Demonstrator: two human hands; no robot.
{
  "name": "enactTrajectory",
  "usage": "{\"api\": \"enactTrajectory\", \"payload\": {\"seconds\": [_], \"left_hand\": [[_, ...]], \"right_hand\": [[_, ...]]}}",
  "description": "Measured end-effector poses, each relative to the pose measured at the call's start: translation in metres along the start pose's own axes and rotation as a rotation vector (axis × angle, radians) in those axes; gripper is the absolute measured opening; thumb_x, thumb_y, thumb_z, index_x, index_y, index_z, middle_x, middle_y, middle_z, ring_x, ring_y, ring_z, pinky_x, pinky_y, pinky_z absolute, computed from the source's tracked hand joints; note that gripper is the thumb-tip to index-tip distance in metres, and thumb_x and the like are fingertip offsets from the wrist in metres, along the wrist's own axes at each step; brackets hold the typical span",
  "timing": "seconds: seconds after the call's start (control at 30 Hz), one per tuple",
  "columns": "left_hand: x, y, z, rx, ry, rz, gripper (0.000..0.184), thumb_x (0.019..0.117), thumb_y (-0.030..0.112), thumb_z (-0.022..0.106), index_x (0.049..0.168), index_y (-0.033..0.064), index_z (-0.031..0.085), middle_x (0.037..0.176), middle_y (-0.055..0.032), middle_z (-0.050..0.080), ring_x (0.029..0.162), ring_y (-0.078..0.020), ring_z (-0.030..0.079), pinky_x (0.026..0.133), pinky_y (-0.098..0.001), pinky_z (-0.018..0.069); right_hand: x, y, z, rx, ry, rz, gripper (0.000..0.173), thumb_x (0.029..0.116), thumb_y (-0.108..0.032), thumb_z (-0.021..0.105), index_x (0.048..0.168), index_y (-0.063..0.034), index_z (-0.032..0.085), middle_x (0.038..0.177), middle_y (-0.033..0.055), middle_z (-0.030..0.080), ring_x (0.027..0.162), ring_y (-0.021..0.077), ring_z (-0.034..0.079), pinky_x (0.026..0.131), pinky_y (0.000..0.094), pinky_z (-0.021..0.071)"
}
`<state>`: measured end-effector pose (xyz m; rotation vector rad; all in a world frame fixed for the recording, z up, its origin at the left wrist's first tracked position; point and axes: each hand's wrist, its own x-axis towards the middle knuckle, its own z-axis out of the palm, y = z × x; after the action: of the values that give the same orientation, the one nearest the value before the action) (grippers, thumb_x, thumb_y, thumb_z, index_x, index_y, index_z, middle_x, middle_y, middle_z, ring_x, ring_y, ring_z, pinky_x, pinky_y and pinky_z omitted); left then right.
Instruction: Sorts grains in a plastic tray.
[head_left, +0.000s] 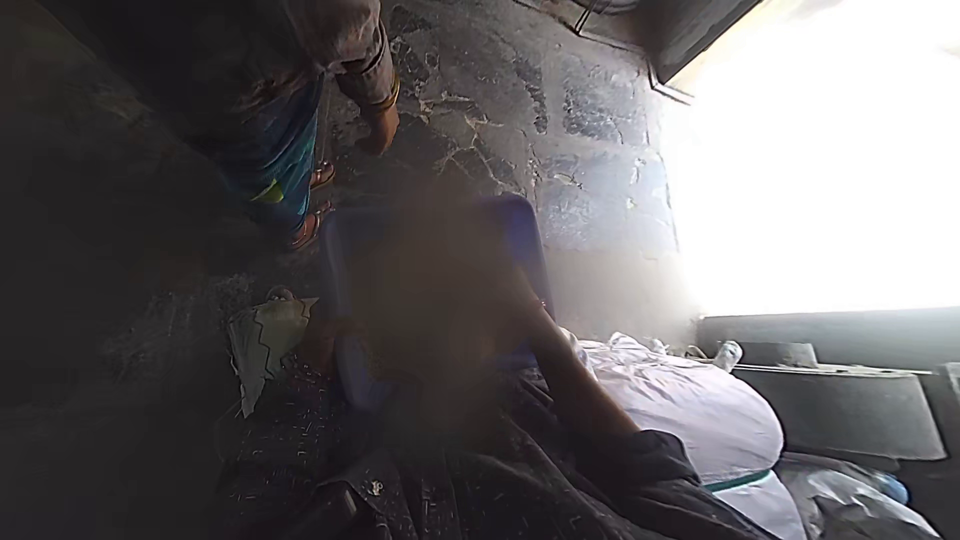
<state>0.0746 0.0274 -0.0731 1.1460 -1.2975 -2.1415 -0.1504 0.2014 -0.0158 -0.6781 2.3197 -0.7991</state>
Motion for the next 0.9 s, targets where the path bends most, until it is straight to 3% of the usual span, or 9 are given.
{"api": "enactTrajectory", "payload": {"seconds": [0.1,0.23,0.37,0.43,0.53,0.67,0.73,0.83,0.9], "left_hand": [[-0.001,0.001,0.001,-0.010,-0.014,0.005,0.047,0.0686,-0.007,0.058,0.112,0.0089,0.051,0.081,0.0070,0.065,0.066,0.0010,0.065,0.059,-0.0178,0.0565],[-0.002,0.002,0.002,-0.003,-0.013,-0.002,0.052,0.0683,-0.007,0.059,0.118,0.0069,0.051,0.087,0.0043,0.064,0.071,0.0002,0.065,0.061,-0.0181,0.0565],[-0.001,0.001,0.000,0.016,0.007,0.002,0.055,0.0688,-0.007,0.059,0.122,0.0057,0.050,0.088,0.0041,0.064,0.072,0.0011,0.065,0.063,-0.0172,0.0563],[0.000,0.001,0.000,0.019,-0.004,0.005,0.053,0.0688,-0.007,0.060,0.120,0.0063,0.052,0.089,0.0043,0.064,0.073,0.0013,0.065,0.064,-0.0173,0.0561],[0.004,-0.002,-0.001,0.006,-0.045,0.020,0.055,0.0672,-0.005,0.061,0.120,0.0084,0.052,0.089,0.0063,0.065,0.074,0.0018,0.066,0.065,-0.0175,0.0573],[0.005,-0.001,-0.001,0.005,-0.049,0.002,0.051,0.0684,-0.007,0.060,0.117,0.0087,0.053,0.086,0.0058,0.066,0.071,0.0012,0.066,0.062,-0.0170,0.0567],[0.005,-0.001,-0.001,0.015,-0.042,-0.020,0.050,0.0709,-0.009,0.058,0.118,0.0063,0.052,0.086,0.0036,0.064,0.071,-0.0003,0.065,0.062,-0.0183,0.0564],[0.003,0.002,-0.001,0.028,-0.030,-0.035,0.050,0.0744,-0.010,0.057,0.122,0.0042,0.052,0.090,0.0010,0.064,0.075,-0.0014,0.066,0.066,-0.0192,0.0565],[0.005,0.003,-0.001,0.036,-0.034,-0.024,0.050,0.0731,-0.010,0.058,0.121,0.0035,0.052,0.089,0.0017,0.065,0.074,-0.0006,0.066,0.065,-0.0183,0.0565]], "right_hand": [[0.003,-0.010,-0.002,-0.197,0.015,-0.006,0.022,0.0980,-0.011,0.066,0.114,0.0027,0.072,0.109,0.0239,0.072,0.105,0.0390,0.068,0.095,0.0589,0.0497],[0.005,0.011,0.017,-0.322,0.064,-0.152,0.021,0.0993,-0.012,0.065,0.111,0.0035,0.070,0.112,0.0285,0.068,0.106,0.0469,0.066,0.092,0.0633,0.0512],[0.010,-0.007,0.005,-0.233,0.000,-0.034,0.026,0.1025,-0.013,0.060,0.118,0.0070,0.067,0.113,0.0277,0.069,0.109,0.0420,0.067,0.098,0.0584,0.0492],[0.015,0.000,-0.002,-0.099,0.047,-0.006,0.023,0.1028,-0.013,0.058,0.114,0.0054,0.068,0.104,0.0237,0.070,0.098,0.0365,0.068,0.090,0.0559,0.0511],[0.018,0.011,-0.005,0.102,0.111,-0.049,0.015,0.0993,-0.011,0.059,0.102,0.0011,0.068,0.088,0.0108,0.067,0.080,0.0183,0.063,0.076,0.0415,0.0521],[0.034,0.012,0.008,0.021,0.076,-0.148,0.018,0.0951,-0.015,0.066,0.103,0.0003,0.072,0.092,0.0152,0.071,0.085,0.0259,0.068,0.080,0.0521,0.0537],[0.031,-0.006,0.014,-0.031,0.047,-0.193,0.017,0.0974,-0.013,0.066,0.104,0.0007,0.072,0.093,0.0153,0.072,0.085,0.0258,0.068,0.081,0.0500,0.0533],[0.014,-0.038,0.027,-0.095,0.004,-0.237,0.018,0.0979,-0.010,0.068,0.112,0.0012,0.070,0.102,0.0230,0.071,0.091,0.0391,0.069,0.082,0.0589,0.0537],[0.020,-0.044,0.042,-0.172,-0.042,-0.265,0.021,0.0994,-0.012,0.065,0.118,-0.0024,0.070,0.108,0.0226,0.069,0.096,0.0404,0.068,0.084,0.0593,0.0544]]}}
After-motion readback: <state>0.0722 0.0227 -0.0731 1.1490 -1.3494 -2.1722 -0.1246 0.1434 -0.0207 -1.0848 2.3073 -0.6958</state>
